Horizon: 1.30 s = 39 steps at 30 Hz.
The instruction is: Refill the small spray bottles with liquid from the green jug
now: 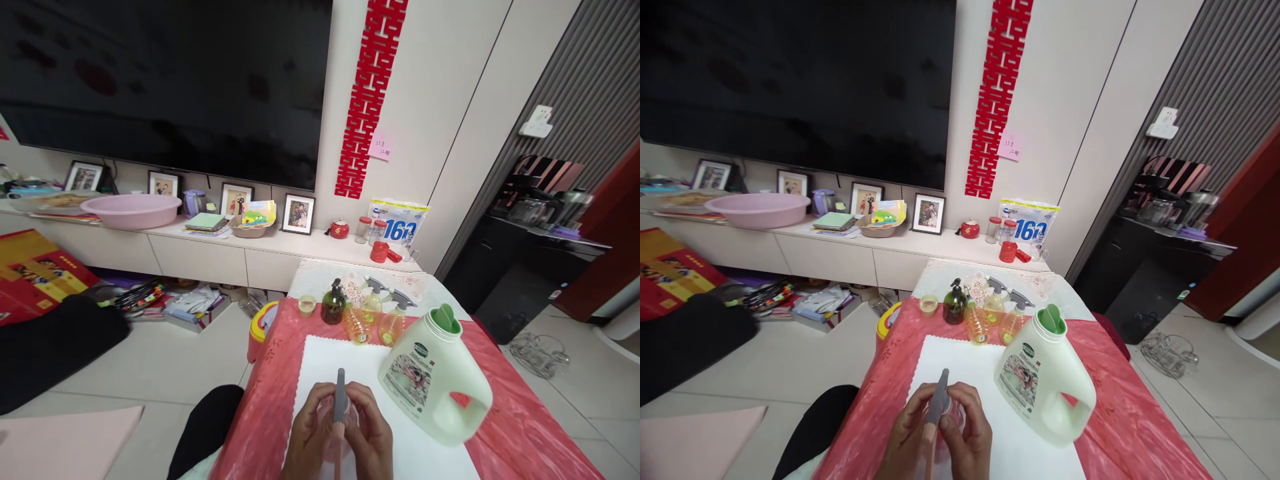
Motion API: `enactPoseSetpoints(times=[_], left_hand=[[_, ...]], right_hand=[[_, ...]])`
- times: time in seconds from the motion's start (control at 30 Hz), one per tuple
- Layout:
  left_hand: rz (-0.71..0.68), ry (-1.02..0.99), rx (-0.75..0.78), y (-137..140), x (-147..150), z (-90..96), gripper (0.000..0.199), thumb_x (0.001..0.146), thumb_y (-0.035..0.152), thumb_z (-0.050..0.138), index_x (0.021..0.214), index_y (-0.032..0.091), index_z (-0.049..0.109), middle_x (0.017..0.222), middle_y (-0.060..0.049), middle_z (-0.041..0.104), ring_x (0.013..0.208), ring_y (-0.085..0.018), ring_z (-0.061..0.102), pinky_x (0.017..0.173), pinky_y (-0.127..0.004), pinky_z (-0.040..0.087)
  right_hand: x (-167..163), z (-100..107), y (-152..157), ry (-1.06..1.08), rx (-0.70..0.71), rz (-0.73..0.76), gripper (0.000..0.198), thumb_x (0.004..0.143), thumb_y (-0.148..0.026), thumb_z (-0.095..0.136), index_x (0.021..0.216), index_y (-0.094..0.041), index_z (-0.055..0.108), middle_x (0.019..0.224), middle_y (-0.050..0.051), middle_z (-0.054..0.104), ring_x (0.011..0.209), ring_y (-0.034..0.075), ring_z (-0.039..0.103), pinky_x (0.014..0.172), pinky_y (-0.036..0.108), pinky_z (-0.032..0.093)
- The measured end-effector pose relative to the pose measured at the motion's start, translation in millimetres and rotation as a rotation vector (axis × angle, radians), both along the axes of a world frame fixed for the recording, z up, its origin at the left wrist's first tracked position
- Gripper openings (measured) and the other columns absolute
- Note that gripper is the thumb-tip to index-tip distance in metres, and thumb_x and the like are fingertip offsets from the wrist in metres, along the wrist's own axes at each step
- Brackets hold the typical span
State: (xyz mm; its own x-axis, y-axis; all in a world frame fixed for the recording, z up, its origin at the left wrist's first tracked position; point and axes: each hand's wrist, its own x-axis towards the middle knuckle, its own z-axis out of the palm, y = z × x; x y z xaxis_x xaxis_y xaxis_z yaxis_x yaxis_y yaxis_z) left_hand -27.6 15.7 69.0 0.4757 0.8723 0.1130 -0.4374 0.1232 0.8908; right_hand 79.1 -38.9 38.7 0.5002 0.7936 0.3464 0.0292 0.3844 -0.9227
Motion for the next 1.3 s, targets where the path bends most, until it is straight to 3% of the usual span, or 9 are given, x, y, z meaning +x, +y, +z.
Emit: enactPoseSetpoints(times=[0.23,0.33,0.5,0.6,0.77,0.93,1.1,1.3], left_hand=[[-0.041,0.009,-0.04,0.6,-0.2,-1.1,0.037,0.079,0.048,0.082,0.102,0.02,0.076,0.102,-0.01,0.074,0.094,-0.026,0.068,0.09,-0.037,0.056],[-0.019,-0.017,-0.069,2.7,3.2,-7.0,0.04,0.076,0.048,0.084,0.101,0.019,0.075,0.097,-0.009,0.075,0.089,-0.025,0.069,0.085,-0.037,0.057],[0.038,-0.027,-0.099,-0.5,8.5,-12.4,0.036,0.075,0.047,0.085,0.094,0.019,0.072,0.101,-0.009,0.074,0.093,-0.025,0.069,0.088,-0.037,0.055],[0.082,-0.025,-0.141,-5.9,9.4,-9.9,0.034,0.078,0.049,0.081,0.094,0.021,0.07,0.106,-0.009,0.073,0.097,-0.026,0.068,0.09,-0.038,0.055],[0.037,0.144,0.002,-0.6,-2.1,-2.6,0.034,0.081,0.052,0.076,0.098,0.023,0.071,0.107,-0.009,0.073,0.097,-0.026,0.067,0.092,-0.035,0.055],[0.001,0.242,0.129,8.5,-15.3,4.7,0.035,0.087,0.056,0.069,0.103,0.025,0.073,0.106,-0.009,0.075,0.092,-0.026,0.067,0.087,-0.033,0.056],[-0.02,0.192,0.107,8.1,-14.1,7.1,0.039,0.086,0.06,0.068,0.101,0.025,0.074,0.106,-0.01,0.076,0.092,-0.026,0.068,0.088,-0.035,0.057],[-0.034,0.132,0.036,7.6,-8.2,1.4,0.042,0.083,0.062,0.071,0.099,0.023,0.075,0.101,-0.01,0.076,0.093,-0.027,0.069,0.085,-0.035,0.057]], right_hand=[[16.0,-12.9,5.5,-0.065,0.064,0.091,0.025,0.105,-0.044,0.064,0.113,-0.022,0.072,0.113,0.007,0.058,0.109,0.019,0.058,0.096,0.023,0.049],[17.6,-8.3,7.6,-0.067,0.065,0.12,0.022,0.104,-0.042,0.067,0.112,-0.022,0.071,0.11,0.006,0.059,0.107,0.018,0.059,0.094,0.021,0.05],[6.8,9.4,2.2,0.034,-0.039,0.06,0.031,0.099,-0.05,0.073,0.106,-0.02,0.073,0.113,0.007,0.06,0.109,0.021,0.059,0.096,0.024,0.05],[5.6,4.0,1.0,0.057,-0.051,0.026,0.035,0.096,-0.052,0.076,0.109,-0.02,0.073,0.114,0.008,0.061,0.11,0.022,0.06,0.097,0.025,0.05],[13.6,-16.8,8.4,-0.025,0.074,0.061,0.032,0.096,-0.048,0.077,0.11,-0.02,0.073,0.109,0.008,0.062,0.105,0.023,0.061,0.093,0.027,0.052],[8.4,-9.7,10.2,-0.015,0.037,0.064,0.042,0.097,-0.056,0.075,0.123,-0.023,0.071,0.116,0.008,0.058,0.109,0.023,0.057,0.097,0.028,0.048],[2.0,-1.4,8.7,-0.078,0.048,0.057,0.039,0.101,-0.058,0.069,0.119,-0.025,0.073,0.114,0.007,0.057,0.108,0.022,0.056,0.097,0.028,0.047],[1.9,-6.6,8.8,-0.065,0.057,0.03,0.037,0.099,-0.056,0.073,0.118,-0.025,0.074,0.114,0.007,0.059,0.108,0.022,0.057,0.097,0.027,0.046]])
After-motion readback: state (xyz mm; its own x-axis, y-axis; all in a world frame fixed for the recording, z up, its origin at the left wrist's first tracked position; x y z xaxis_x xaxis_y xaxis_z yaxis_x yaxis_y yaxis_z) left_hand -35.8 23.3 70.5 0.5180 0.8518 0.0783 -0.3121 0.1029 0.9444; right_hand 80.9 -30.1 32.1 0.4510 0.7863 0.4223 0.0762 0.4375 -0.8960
